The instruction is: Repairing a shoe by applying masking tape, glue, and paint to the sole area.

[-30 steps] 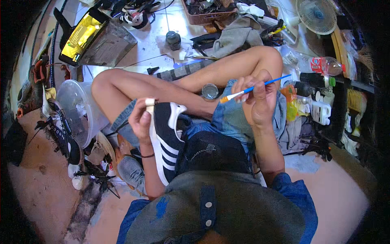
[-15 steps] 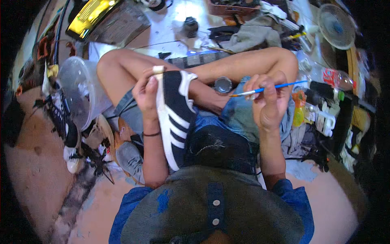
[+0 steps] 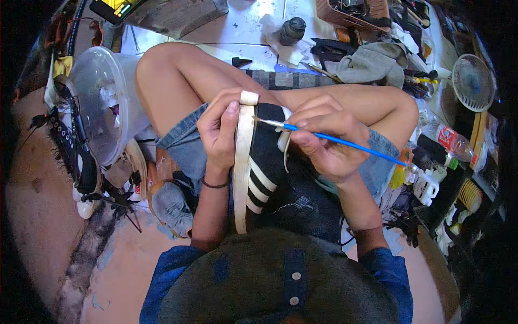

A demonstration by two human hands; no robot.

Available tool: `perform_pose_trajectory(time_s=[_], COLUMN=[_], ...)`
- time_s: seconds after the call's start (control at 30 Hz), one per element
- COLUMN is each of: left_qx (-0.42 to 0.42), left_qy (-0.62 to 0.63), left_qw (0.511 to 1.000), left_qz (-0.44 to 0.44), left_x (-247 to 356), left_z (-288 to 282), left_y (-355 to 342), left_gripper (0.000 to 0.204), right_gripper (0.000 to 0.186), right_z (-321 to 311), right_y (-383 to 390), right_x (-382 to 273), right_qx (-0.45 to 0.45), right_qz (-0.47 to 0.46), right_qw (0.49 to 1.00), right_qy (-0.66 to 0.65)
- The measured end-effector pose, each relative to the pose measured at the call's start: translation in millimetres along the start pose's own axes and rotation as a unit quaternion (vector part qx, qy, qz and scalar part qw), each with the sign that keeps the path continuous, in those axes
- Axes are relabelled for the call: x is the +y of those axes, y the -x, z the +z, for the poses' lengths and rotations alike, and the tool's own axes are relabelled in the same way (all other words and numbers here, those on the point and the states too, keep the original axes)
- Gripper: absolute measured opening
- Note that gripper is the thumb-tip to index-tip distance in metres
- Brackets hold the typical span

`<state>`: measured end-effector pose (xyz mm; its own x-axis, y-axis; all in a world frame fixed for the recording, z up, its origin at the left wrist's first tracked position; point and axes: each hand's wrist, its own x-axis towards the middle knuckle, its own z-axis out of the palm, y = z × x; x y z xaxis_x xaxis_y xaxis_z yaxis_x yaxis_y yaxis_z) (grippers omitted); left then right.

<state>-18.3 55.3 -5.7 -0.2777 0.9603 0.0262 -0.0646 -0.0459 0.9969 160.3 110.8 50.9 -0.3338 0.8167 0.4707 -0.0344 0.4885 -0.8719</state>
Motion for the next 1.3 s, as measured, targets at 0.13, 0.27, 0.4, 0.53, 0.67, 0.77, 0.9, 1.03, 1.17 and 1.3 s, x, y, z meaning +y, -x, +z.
perform_pose_trajectory(time_s=[0.13, 0.27, 0.4, 0.53, 0.67, 0.77, 0.9, 1.03, 1.17, 1.3], left_qx=[-0.004, -0.013, -0.019, -0.019, -0.015, -0.026, -0.030, -0.026, -0.041, -0.030], left_qy=[0.001, 0.002, -0.001, 0.014, 0.006, 0.004, 0.012, 0.008, 0.003, 0.020], left_qw=[1.000, 1.000, 1.000, 1.000, 1.000, 0.999, 0.999, 1.000, 0.999, 0.999], left_qz=[0.006, 0.005, 0.013, 0.015, 0.014, 0.024, 0.010, 0.012, 0.010, 0.009], left_x=[0.3, 0.7, -2.5, -5.1, -4.0, -6.7, -5.3, -5.7, -5.7, -4.5], left_z=[-0.8, -1.4, -1.4, -1.1, -2.5, -4.1, -2.5, -4.7, -4.6, -3.2], left_y=[-3.0, -7.2, -9.9, -11.6, -10.8, -12.2, -12.2, -9.7, -11.2, -9.1], left_gripper=[0.027, 0.028, 0.028, 0.028, 0.027, 0.027, 0.027, 0.027, 0.028, 0.029], right_gripper=[0.023, 0.025, 0.026, 0.026, 0.026, 0.027, 0.030, 0.031, 0.025, 0.023], right_z=[7.8, 6.7, 3.1, 2.6, 1.3, 1.8, -0.7, 0.6, -1.9, -2.0], right_y=[-4.0, -12.1, -15.9, -19.5, -23.2, -26.1, -23.2, -28.2, -23.2, -27.2], right_x=[6.5, 7.4, 7.3, 7.1, 4.1, -4.3, -13.0, -0.5, -11.5, -8.9], right_qx=[-0.015, -0.044, -0.100, -0.113, -0.143, -0.174, -0.154, -0.166, -0.204, -0.196], right_qz=[0.005, 0.023, 0.045, 0.069, 0.096, 0.082, 0.052, 0.045, 0.012, 0.006], right_qw=[0.999, 0.997, 0.991, 0.988, 0.981, 0.976, 0.986, 0.981, 0.974, 0.977], right_qy=[0.035, 0.051, 0.076, 0.077, 0.085, 0.103, 0.037, 0.088, 0.099, 0.079])
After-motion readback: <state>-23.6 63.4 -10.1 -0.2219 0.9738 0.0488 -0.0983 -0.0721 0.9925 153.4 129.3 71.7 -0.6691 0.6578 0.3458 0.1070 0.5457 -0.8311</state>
